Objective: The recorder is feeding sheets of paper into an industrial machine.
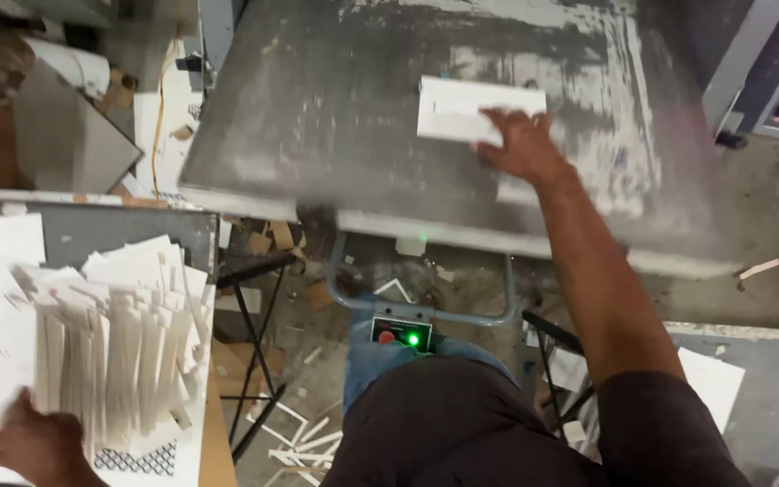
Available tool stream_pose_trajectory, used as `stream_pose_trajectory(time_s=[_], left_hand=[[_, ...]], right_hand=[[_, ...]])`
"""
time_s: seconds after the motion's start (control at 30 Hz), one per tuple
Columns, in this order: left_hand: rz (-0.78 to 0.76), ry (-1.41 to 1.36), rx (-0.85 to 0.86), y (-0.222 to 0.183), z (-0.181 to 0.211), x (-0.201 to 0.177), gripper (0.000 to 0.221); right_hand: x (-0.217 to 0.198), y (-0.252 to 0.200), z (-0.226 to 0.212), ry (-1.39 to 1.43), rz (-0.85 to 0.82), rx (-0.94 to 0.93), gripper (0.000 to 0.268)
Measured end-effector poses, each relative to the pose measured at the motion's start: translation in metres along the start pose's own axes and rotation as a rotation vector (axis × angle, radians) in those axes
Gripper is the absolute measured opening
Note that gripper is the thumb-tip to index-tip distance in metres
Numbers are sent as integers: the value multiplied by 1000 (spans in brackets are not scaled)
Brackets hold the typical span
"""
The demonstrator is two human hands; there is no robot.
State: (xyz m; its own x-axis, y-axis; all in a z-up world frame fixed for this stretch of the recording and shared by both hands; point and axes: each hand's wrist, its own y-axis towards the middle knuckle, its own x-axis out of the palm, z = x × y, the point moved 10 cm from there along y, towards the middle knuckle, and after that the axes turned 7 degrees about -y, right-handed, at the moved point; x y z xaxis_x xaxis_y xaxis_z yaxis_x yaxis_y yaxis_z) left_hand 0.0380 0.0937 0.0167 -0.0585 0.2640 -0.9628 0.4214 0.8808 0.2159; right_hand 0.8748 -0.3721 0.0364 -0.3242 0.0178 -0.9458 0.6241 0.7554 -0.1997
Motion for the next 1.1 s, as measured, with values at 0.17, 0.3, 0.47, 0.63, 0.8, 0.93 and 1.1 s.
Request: stream_pose_trajectory(time_s=[0.17,0.3,0.47,0.63,0.8,0.93,1.1], left_hand=[[-265,-403,-144,-32,-4,25,68],[-34,-27,-48,-43,38,-22,63],[14,-263,102,-50,123,-22,49],[-240,-540,267,-76,229,-18,54],[-386,-594,308,-91,299,-16,49],[-426,-611,382,-92,331,-7,44],[-420,-648,436,-83,364,-25,41]], right_hand=[[-120,-76,1,169,689,-53,43],[-81,-175,65,11,881,53,38],[99,-326,192,-137,551,381,51],[218,-553,285,-117,90,1316,110],[284,-668,283,-193,-178,1476,65],[265,-681,276,-253,-285,1525,29],[223,-674,266,-261,-180,1535,29]])
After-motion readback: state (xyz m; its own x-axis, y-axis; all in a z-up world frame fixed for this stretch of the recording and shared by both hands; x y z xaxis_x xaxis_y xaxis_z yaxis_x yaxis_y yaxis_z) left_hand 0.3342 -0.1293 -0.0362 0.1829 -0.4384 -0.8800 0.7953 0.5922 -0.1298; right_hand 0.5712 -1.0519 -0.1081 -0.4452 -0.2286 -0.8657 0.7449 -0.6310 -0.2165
